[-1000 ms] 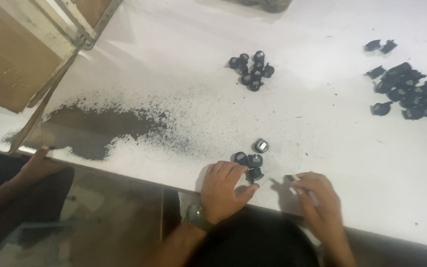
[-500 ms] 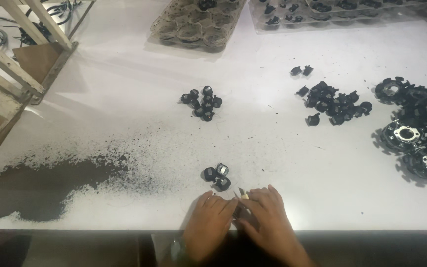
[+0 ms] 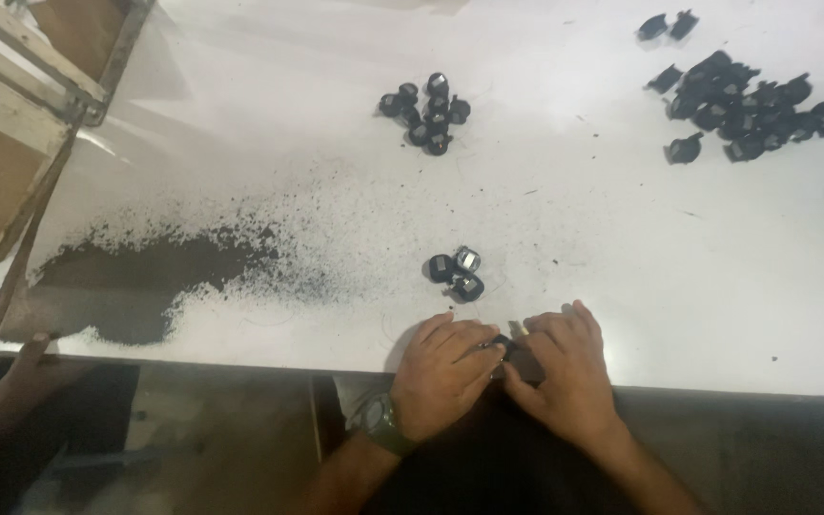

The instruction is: The person sits at a workbench and works on small black plastic components one at a time, holding each part and using a small blade-like tool on it by hand. Finished parts are set aside on the table while more parts are picked from piles.

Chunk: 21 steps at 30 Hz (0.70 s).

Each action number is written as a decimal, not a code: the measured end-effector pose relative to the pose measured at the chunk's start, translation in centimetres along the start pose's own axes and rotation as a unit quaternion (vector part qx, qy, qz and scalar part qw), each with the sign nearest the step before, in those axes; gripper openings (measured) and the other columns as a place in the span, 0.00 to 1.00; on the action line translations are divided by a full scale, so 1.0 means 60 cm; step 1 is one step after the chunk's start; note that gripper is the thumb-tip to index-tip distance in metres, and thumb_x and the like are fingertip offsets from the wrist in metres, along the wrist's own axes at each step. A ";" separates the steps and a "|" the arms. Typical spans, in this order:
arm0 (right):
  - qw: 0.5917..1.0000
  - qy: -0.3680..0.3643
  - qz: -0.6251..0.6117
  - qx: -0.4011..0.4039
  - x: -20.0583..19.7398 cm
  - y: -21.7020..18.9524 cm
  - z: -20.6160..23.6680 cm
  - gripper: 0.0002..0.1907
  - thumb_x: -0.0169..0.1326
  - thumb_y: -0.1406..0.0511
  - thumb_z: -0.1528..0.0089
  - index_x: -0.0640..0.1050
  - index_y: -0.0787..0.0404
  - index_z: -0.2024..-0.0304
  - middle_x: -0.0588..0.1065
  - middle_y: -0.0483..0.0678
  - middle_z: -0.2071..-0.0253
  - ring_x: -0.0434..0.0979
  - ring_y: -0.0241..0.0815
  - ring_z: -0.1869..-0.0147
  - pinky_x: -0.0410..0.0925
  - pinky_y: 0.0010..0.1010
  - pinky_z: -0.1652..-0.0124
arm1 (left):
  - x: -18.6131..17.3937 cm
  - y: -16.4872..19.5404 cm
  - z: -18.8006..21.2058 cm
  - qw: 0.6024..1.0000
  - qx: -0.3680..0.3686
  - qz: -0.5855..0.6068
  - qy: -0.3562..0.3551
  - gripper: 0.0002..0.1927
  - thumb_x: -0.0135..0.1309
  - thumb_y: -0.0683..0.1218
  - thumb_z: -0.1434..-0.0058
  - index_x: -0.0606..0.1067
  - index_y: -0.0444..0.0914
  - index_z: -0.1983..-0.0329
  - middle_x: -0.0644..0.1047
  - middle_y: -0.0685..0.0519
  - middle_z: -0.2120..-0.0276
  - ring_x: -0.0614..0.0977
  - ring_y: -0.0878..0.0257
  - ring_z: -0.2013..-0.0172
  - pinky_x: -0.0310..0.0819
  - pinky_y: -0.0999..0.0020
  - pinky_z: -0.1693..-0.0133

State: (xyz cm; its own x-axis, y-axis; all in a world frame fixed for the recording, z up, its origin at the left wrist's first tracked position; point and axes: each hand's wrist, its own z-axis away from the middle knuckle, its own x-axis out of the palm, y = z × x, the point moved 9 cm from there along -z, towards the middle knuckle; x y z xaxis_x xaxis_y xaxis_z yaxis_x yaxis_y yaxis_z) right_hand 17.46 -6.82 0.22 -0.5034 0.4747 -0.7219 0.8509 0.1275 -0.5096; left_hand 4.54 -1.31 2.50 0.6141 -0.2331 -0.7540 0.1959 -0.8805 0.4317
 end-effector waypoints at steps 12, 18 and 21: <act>0.999 0.041 0.002 0.000 0.000 0.004 0.013 0.20 0.67 0.62 0.50 0.78 0.59 0.58 0.73 0.52 0.53 0.71 0.55 0.40 0.52 0.62 0.32 | 0.016 -0.027 0.024 0.997 -0.058 -0.016 0.048 0.07 0.60 0.43 0.42 0.78 0.39 0.61 0.78 0.47 0.48 0.78 0.54 0.47 0.70 0.52 0.41; 0.991 0.099 -0.072 -0.046 0.005 -0.001 0.046 0.14 0.63 0.70 0.43 0.75 0.58 0.55 0.76 0.50 0.53 0.76 0.51 0.39 0.54 0.59 0.26 | 0.026 -0.039 0.031 0.996 -0.076 -0.021 0.041 0.09 0.62 0.46 0.41 0.78 0.38 0.60 0.78 0.47 0.50 0.78 0.53 0.48 0.68 0.49 0.42; 0.994 0.071 -0.076 -0.041 0.025 0.002 0.052 0.15 0.63 0.70 0.45 0.75 0.58 0.56 0.77 0.50 0.54 0.77 0.51 0.42 0.54 0.60 0.28 | 0.027 -0.042 0.034 0.995 -0.080 -0.028 0.044 0.08 0.61 0.45 0.39 0.78 0.40 0.58 0.78 0.49 0.49 0.79 0.54 0.47 0.68 0.49 0.40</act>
State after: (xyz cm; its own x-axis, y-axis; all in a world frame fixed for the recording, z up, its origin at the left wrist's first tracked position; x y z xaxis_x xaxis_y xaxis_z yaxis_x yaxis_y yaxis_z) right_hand 16.34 -8.79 -2.38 -0.6051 0.5621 -0.5638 0.7795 0.2745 -0.5630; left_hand 3.52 -0.33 -0.81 0.6625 -0.1428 -0.7353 0.3466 -0.8118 0.4699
